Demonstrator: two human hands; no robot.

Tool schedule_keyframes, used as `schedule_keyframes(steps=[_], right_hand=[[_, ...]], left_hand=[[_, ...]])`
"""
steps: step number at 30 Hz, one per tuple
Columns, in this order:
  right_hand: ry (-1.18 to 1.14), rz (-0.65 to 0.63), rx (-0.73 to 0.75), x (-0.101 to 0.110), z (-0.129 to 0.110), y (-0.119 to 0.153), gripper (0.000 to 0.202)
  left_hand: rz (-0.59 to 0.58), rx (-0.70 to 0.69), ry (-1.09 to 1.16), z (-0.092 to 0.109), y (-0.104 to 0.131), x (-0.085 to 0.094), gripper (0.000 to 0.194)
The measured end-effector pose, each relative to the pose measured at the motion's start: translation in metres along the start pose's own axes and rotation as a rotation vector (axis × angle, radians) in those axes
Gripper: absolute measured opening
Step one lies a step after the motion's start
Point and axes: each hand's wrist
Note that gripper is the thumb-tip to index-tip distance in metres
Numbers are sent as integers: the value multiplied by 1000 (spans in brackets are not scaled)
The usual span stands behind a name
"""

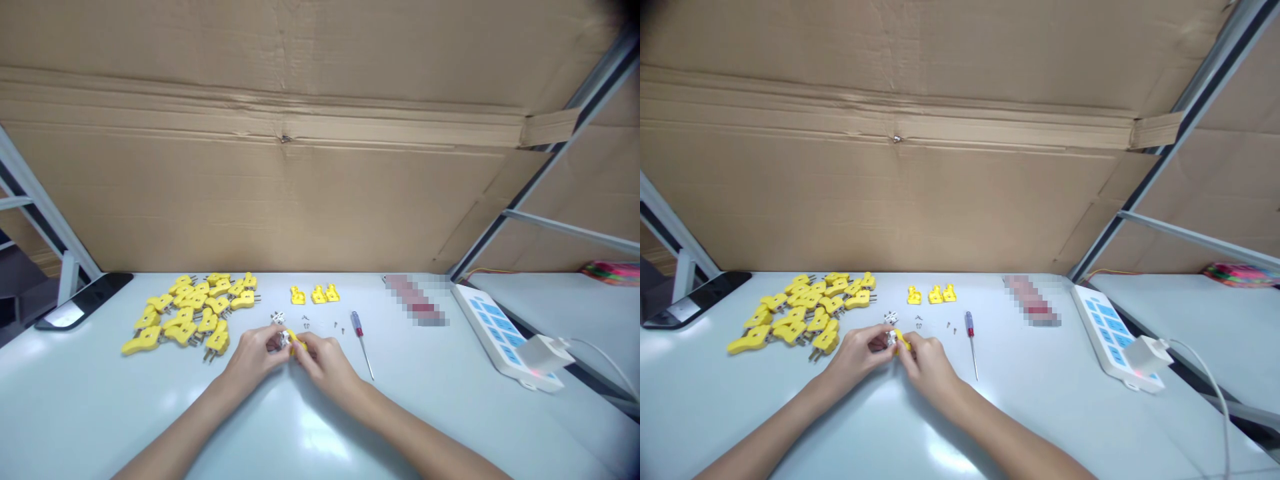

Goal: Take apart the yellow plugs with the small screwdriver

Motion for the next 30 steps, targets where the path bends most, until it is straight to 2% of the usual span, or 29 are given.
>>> schedule_keyframes(steps=[4,7,9,12,15,19,22,24,26,28,30], right_hand=[[-50,16,-9,0,-1,0,27],[-148,45,-37,-1,2,-2,26],[-345,81,-91,-1,4,-4,26],[-752,111,-237,1,6,-8,36],[-1023,69,-372,0,4,-9,39],[-1155,-120,-401,-6,-1,-4,35],[-1079,-238,-363,-8,0,-2,36],[-861,-240,-295,-5,4,-4,33],[-567,-147,-187,2,9,-6,28],[-350,12,-60,11,13,-7,18],[-253,44,101,21,14,-6,28]], left_hand=[[22,11,-22,-1,1,-3,20],[90,7,-13,-2,4,-4,22],[171,3,19,0,5,-4,27],[271,103,135,7,6,-3,42],[203,173,342,13,4,-6,43],[70,152,644,15,1,-14,42],[7,156,786,12,1,-16,45],[-5,175,846,10,1,-16,53],[-11,216,879,7,2,-16,63],[-28,257,878,6,2,-14,68],[-58,274,858,7,1,-11,70]])
Point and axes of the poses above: each hand's wrist, its own y-axis away from the middle knuckle, its own x-axis out of the back of the hand, z = x × y, and after that the axes turned 3 degrees about y, right-handed
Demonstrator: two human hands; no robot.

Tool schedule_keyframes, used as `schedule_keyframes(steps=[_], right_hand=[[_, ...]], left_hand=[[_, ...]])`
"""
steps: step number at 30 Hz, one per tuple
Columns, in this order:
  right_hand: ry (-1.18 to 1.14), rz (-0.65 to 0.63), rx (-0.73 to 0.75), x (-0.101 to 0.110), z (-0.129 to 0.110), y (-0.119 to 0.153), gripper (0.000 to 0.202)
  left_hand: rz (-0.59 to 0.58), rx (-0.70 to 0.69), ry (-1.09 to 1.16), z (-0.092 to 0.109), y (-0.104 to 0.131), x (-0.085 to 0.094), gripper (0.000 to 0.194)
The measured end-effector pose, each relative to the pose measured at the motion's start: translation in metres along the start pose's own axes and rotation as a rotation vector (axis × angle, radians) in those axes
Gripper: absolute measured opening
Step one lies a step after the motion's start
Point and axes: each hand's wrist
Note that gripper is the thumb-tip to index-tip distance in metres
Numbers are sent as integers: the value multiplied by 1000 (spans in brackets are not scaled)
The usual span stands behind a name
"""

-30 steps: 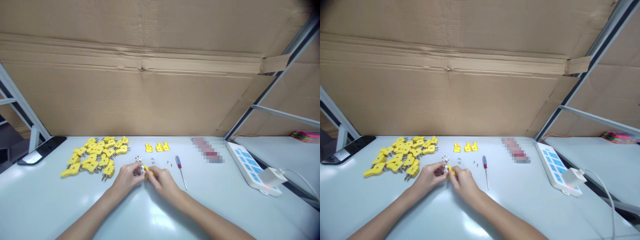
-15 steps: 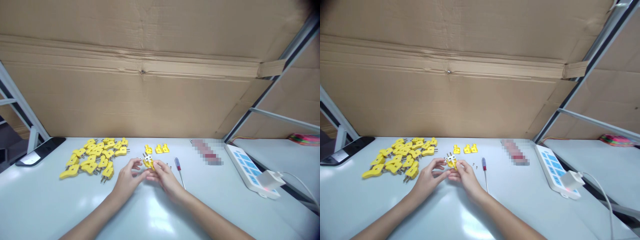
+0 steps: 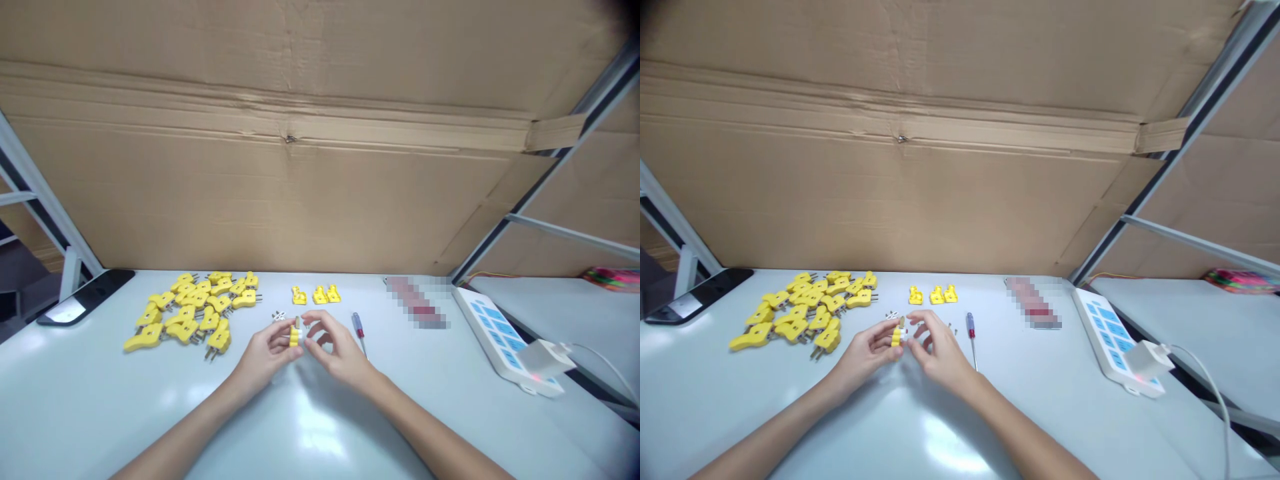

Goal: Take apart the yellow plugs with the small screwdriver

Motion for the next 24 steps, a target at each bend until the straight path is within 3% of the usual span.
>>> schedule_keyframes(steps=[3,7,11,14,17,24], right_hand=[[40,-134,172,10,-2,0,40],[27,-91,91,9,1,-4,17],[14,-52,-63,2,2,-5,16],[80,-140,-115,-1,-3,-3,16],[111,-217,-135,-4,-8,0,21],[-9,-184,-287,-12,-12,2,31]], left_hand=[[-75,16,-11,10,3,0,68],[-204,40,-86,17,9,-4,48],[-114,165,-241,8,11,-7,53],[-41,39,-450,5,12,-6,44],[-50,-61,-659,7,12,-5,34],[-4,-42,-837,6,10,-4,29]])
Point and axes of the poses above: each hand's wrist, its own y-axis away from the middle knuckle, its own x-axis out of the back of the hand, z = x × y, and after that the axes turned 3 degrees about y, right-handed
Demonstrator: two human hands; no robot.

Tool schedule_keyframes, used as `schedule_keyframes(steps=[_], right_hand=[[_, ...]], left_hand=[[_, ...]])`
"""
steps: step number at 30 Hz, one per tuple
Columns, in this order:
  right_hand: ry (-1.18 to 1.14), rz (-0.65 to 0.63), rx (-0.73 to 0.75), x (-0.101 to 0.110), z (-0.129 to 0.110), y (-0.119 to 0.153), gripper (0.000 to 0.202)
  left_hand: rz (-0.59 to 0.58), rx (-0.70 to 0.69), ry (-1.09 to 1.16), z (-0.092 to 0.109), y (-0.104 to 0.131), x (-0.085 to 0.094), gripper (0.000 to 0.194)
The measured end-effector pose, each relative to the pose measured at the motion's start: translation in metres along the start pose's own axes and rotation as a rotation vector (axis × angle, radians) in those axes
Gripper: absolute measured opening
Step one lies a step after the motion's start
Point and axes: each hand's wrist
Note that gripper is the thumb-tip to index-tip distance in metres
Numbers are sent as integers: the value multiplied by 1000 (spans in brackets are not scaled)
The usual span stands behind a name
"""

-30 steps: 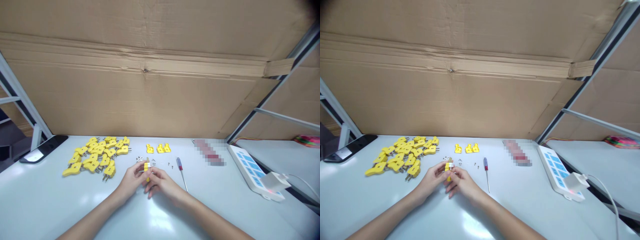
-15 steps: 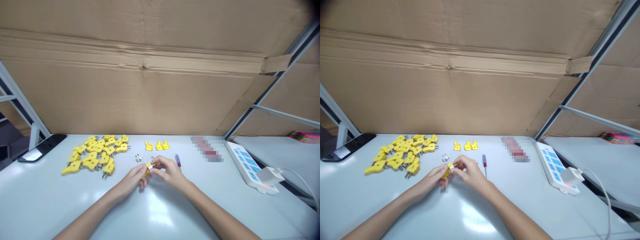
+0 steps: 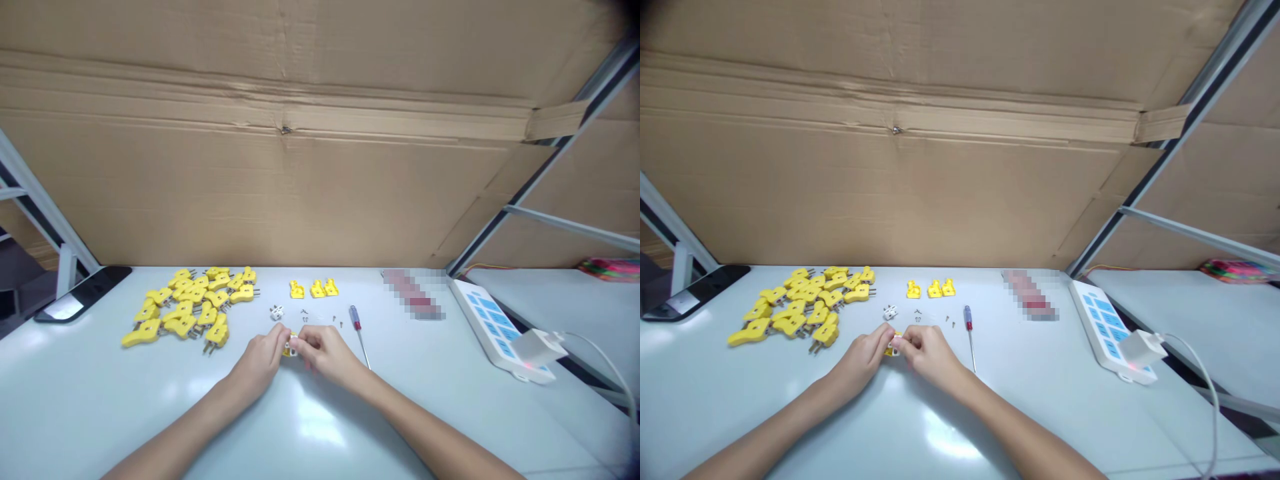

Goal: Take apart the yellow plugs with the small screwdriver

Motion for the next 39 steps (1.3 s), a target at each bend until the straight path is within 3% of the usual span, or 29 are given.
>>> schedule_keyframes(steps=[4,7,12,22,30,39], right_hand=[[-112,4,-68,-2,0,0,37],[-245,-19,-86,-2,1,-2,41],[-455,-88,-120,2,5,-5,39],[-272,-236,-49,6,11,-6,45],[-290,-150,-99,1,11,-8,48],[-258,-123,-135,1,5,-6,47]], left_hand=[[16,15,29,1,-1,0,33],[21,-37,168,1,-1,5,37],[-93,-154,191,-1,-2,11,37],[-105,-326,-4,-12,-2,15,28],[-112,-186,66,-9,-4,9,24],[-117,-141,-6,-8,-5,9,26]])
Point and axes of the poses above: each hand's wrist, its own y-axis away from the middle knuckle, its own x-axis out of the back of the hand, z = x × y, and after that the axes turned 3 degrees about y, right-handed
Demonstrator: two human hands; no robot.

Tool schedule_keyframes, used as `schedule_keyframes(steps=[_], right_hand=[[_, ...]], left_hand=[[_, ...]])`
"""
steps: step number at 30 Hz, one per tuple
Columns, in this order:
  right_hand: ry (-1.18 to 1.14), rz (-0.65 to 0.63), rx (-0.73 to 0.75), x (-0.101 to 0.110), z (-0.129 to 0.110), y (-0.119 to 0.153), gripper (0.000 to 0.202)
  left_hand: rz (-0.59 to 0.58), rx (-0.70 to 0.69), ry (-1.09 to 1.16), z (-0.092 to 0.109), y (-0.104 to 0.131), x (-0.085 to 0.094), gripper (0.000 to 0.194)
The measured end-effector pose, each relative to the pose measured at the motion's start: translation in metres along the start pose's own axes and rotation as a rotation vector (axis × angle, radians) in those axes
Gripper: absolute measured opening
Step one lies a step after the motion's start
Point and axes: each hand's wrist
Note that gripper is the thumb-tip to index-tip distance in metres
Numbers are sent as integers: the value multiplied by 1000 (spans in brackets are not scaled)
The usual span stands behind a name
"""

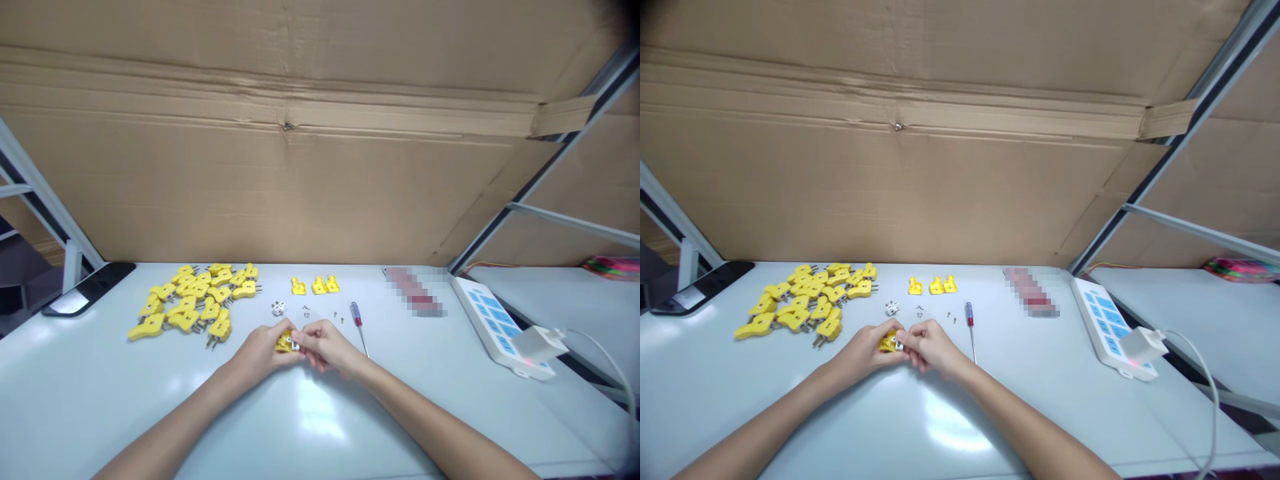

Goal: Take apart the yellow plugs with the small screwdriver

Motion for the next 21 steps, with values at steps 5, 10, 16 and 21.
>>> schedule_keyframes(steps=[5,10,16,21], right_hand=[[164,44,43,-1,-1,0,43],[408,141,140,-3,-2,2,28],[661,264,173,-10,0,4,22],[645,283,145,-12,-1,5,18]], left_hand=[[28,14,-76,4,2,-2,20],[66,-68,-170,3,6,-7,21],[117,-60,-437,1,7,-13,18],[136,-93,-443,-3,9,-12,17]])
Point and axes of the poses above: each hand's wrist, its own y-axis away from the middle knuckle, its own x-axis out of the back of the hand, z = x × y, and after that the axes turned 3 degrees about y, right-handed
